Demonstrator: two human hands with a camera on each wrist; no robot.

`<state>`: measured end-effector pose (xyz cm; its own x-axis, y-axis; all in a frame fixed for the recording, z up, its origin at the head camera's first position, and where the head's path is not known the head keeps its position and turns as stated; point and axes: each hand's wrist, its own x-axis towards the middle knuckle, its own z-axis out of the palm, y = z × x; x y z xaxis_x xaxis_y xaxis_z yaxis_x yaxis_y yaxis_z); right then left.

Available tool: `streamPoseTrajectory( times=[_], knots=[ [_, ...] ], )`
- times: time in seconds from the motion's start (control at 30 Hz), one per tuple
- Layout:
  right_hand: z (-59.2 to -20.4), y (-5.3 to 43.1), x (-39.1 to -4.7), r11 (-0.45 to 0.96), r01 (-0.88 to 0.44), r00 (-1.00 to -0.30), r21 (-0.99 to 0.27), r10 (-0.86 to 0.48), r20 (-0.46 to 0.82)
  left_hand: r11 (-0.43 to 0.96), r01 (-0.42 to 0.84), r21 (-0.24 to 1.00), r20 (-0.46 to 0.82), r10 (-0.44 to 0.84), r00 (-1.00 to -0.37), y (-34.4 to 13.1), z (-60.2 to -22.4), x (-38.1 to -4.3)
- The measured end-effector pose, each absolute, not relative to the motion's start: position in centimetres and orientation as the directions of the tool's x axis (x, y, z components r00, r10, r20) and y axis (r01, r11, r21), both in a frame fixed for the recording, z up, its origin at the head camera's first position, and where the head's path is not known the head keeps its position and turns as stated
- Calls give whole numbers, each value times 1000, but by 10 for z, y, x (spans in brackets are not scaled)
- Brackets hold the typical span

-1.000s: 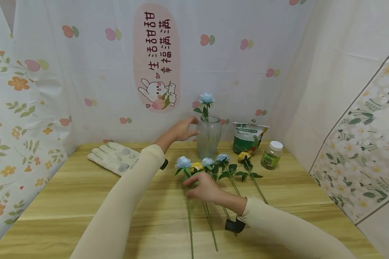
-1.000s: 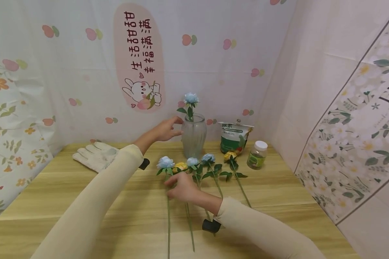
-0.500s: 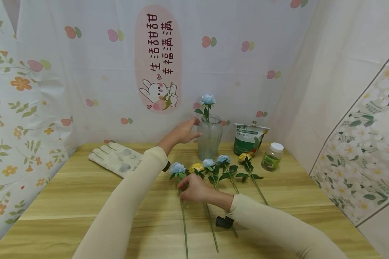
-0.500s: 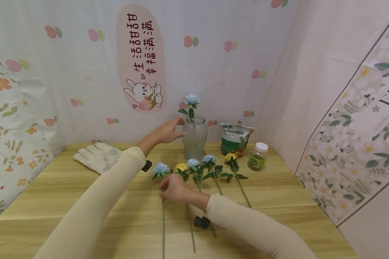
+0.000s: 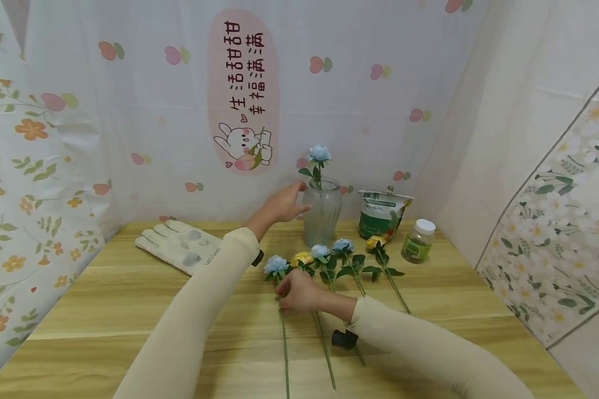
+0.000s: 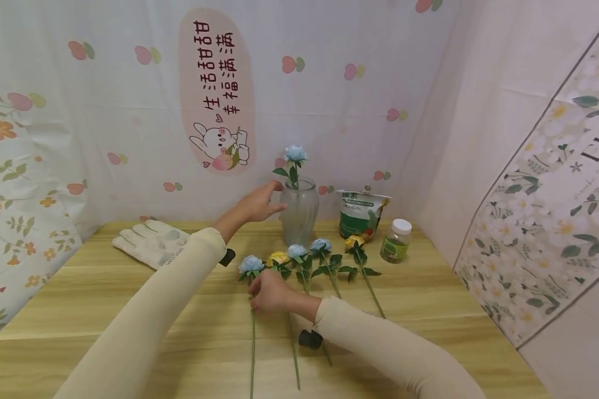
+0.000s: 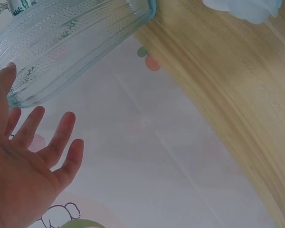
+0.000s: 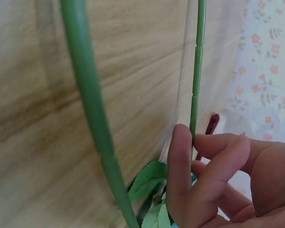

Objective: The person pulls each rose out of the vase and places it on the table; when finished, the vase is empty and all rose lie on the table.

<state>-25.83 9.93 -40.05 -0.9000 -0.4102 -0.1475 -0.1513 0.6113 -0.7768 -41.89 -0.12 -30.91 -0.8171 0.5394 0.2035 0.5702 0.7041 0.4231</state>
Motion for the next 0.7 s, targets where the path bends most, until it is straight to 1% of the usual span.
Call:
streamPoseTrajectory(
  times=[0.2, 0.33, 0.47, 0.57, 0.7],
  knots=[
    [-390, 108, -265, 620, -188, -885, -762, -443, -142, 710, 561, 426, 203, 529, -824, 1, -308, -419],
    [-368, 118, -278, 621, -225, -894, -751, -439, -96, 711, 563, 422, 210, 527, -824, -1, -308, -418],
    [-339, 129, -296, 647, -281, -919, -708, -395, 4, 713, 558, 425, 209, 522, -827, -2, -308, -418],
    [-316, 141, -309, 670, -341, -927, -659, -358, 116, 717, 553, 425, 196, 523, -829, -2, -308, -417],
    [-288, 156, -326, 721, -399, -917, -567, -298, 266, 720, 552, 421, 190, 525, -830, -1, -309, -416]
  ],
)
